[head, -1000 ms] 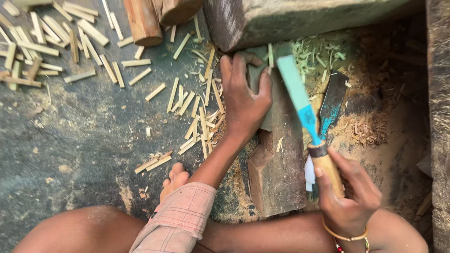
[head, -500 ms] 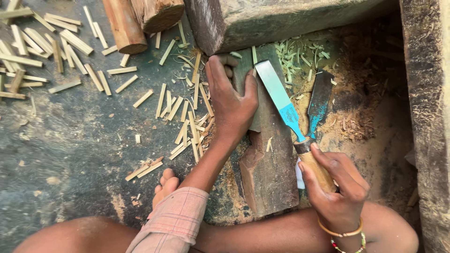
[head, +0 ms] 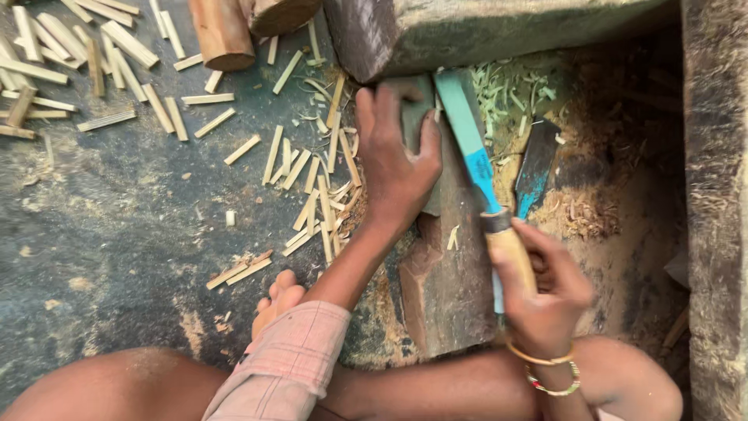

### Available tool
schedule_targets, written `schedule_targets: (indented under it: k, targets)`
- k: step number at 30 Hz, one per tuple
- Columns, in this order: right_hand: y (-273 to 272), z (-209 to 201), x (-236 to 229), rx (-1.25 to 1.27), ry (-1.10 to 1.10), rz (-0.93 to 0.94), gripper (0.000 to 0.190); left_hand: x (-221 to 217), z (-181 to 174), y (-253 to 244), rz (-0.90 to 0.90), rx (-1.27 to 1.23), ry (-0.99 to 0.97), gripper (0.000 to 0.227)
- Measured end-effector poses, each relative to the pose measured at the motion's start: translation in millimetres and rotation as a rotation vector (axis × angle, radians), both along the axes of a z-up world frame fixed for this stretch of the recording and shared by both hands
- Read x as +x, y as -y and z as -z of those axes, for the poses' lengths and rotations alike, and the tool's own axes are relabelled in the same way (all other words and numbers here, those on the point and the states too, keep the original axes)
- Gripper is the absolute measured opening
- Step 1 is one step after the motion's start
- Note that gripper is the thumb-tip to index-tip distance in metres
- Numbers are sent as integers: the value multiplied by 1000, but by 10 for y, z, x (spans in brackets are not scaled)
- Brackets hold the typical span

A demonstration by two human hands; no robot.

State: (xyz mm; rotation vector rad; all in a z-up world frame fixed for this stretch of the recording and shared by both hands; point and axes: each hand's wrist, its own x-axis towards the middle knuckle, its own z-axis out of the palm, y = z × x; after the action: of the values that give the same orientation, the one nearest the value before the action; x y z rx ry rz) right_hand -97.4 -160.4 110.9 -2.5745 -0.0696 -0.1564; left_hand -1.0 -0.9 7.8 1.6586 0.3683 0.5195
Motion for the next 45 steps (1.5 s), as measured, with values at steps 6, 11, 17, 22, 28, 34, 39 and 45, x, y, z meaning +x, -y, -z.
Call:
schedule_targets:
  k: [6,11,17,22,28,34,39,45]
  targets:
    - [124,-103,-119,241,4,45,44,15,-70,-107,11,57,38,27]
    - [269,-42,-213,87,-109,14,46,-19,6,-90,63,132,58,22]
    - [184,-124,-135,68,-182,55,44,-40,-99,-204,102,69,3,21]
    - [191,-193,-120,-37,-116,-46,44,-48,-57,-166,81,74,8,13]
    - [171,-209,-133,27,-155,-11,43,-35,37,-156,96,183,51,8]
    - [170,-227,-112,52,-127,-13,43,10,42,-24,68,400,16,6]
    - [234,-255,-134,-19,-168,-4,44,-36,60,-36,38,416,47,11]
    - [238,-282,-50,-60,-98,-109,42,30,69,-41,93,305,9,12]
